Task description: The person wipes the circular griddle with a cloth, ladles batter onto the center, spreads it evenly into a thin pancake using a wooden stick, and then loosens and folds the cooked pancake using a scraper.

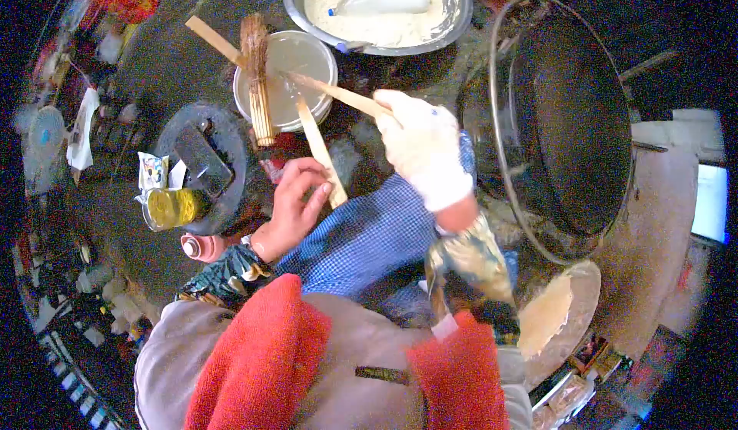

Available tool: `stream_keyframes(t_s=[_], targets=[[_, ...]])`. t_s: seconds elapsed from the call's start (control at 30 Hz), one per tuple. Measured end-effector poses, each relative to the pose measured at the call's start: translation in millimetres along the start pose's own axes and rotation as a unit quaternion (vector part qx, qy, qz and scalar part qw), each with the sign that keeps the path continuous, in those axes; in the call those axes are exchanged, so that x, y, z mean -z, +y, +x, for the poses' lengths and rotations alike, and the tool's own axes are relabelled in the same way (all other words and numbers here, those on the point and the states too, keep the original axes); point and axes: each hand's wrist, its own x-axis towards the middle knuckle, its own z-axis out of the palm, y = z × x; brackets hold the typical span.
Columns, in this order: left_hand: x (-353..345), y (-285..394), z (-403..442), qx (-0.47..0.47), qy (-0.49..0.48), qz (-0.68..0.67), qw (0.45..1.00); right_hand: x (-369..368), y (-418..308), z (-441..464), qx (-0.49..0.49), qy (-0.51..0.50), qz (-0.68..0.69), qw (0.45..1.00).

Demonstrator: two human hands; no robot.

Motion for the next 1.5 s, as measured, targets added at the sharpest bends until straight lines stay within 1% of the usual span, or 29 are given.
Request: stream_keyframes(t_s=[0.03, 0.1, 0.23, 0.27, 0.3, 0.37, 0.43, 0.5, 0.53, 0.57, 0.6, 0.63, 0.67, 0.7, 0.73, 0.8, 0.9, 0.93, 0.97, 1.03, 1.07, 1.1, 1.17, 1.23, 1.3, 1.37, 1.4, 1.43, 1.5], targets=[[-3, 0, 5, -0.018, 0.019, 0.033, 0.999, 14, 3, -9, -0.091, -0.024, 0.106, 0.990], [-6, -2, 15, -0.023, 0.034, 0.049, 0.998, 42, 6, -28, -0.251, -0.021, 0.307, 0.918], [-8, -8, 32, 0.000, 0.078, 0.043, 0.996, 56, 16, -72, -0.321, 0.136, 0.411, 0.842], [-7, -7, 34, 0.042, 0.081, 0.007, 0.996, 48, 25, -82, -0.310, 0.090, 0.425, 0.845], [-6, -9, 36, 0.040, 0.086, 0.011, 0.995, 38, 34, -89, -0.300, 0.044, 0.438, 0.846], [-10, -20, 37, 0.100, 0.100, -0.015, 0.990, 15, 32, -86, -0.385, -0.154, 0.488, 0.768], [-21, -52, 39, 0.158, 0.104, -0.077, 0.979, -10, 19, -67, -0.362, -0.276, 0.475, 0.753], [-22, -58, 55, 0.223, 0.079, -0.218, 0.947, -22, 14, -58, -0.320, -0.232, 0.581, 0.712], [-20, -56, 65, 0.219, 0.076, -0.214, 0.949, -29, 8, -54, -0.331, -0.212, 0.572, 0.720], [-19, -55, 80, 0.252, 0.115, -0.265, 0.924, -25, 6, -54, -0.328, -0.206, 0.575, 0.721], [-19, -54, 99, 0.283, 0.155, -0.317, 0.892, -18, 3, -56, -0.340, -0.163, 0.626, 0.682], [-14, -63, 121, 0.322, 0.144, -0.337, 0.873, -11, 3, -59, -0.350, -0.121, 0.674, 0.639], [-12, -71, 142, 0.351, 0.128, -0.398, 0.838, -1, 10, -66, -0.346, -0.124, 0.646, 0.669], [-10, -78, 164, 0.380, 0.112, -0.457, 0.796, 4, 20, -77, -0.291, -0.094, 0.615, 0.727], [-8, -91, 189, 0.381, 0.107, -0.458, 0.796, 16, 27, -86, -0.322, -0.081, 0.588, 0.737], [-15, -128, 237, 0.453, -0.044, -0.572, 0.683, 32, 39, -111, -0.359, -0.010, 0.555, 0.750], [-40, -146, 271, 0.419, -0.029, -0.606, 0.676, 42, 49, -153, -0.385, 0.128, 0.546, 0.733], [-47, -142, 273, 0.423, -0.024, -0.555, 0.716, 46, 49, -162, -0.420, 0.161, 0.560, 0.696], [-52, -141, 278, 0.424, -0.033, -0.554, 0.716, 50, 45, -170, -0.458, 0.212, 0.570, 0.648], [-63, -158, 294, 0.557, -0.125, -0.568, 0.593, 58, 45, -189, -0.476, 0.234, 0.577, 0.621], [-94, -214, 305, 0.542, -0.134, -0.620, 0.551, 56, 46, -203, -0.477, 0.242, 0.577, 0.617], [-100, -196, 301, 0.544, -0.140, -0.616, 0.552, 49, 50, -217, -0.462, 0.266, 0.562, 0.633], [-103, -134, 283, 0.522, -0.029, -0.615, 0.590, 47, 50, -229, -0.444, 0.297, 0.547, 0.645], [-94, -93, 265, 0.526, -0.059, -0.620, 0.580, 54, 43, -229, -0.410, 0.323, 0.498, 0.693], [-72, -37, 230, 0.366, -0.187, -0.498, 0.764, 67, 42, -239, -0.424, 0.321, 0.471, 0.704], [-63, -45, 208, 0.378, -0.199, -0.502, 0.752, 74, 44, -252, -0.486, 0.233, 0.447, 0.714], [-59, -49, 202, 0.388, -0.205, -0.508, 0.741, 66, 42, -254, -0.486, 0.299, 0.488, 0.661], [-59, -48, 196, 0.387, -0.209, -0.503, 0.744, 65, 40, -253, -0.485, 0.304, 0.491, 0.656], [-60, -45, 186, 0.383, -0.099, -0.605, 0.691, 67, 39, -250, -0.450, 0.312, 0.500, 0.671]])
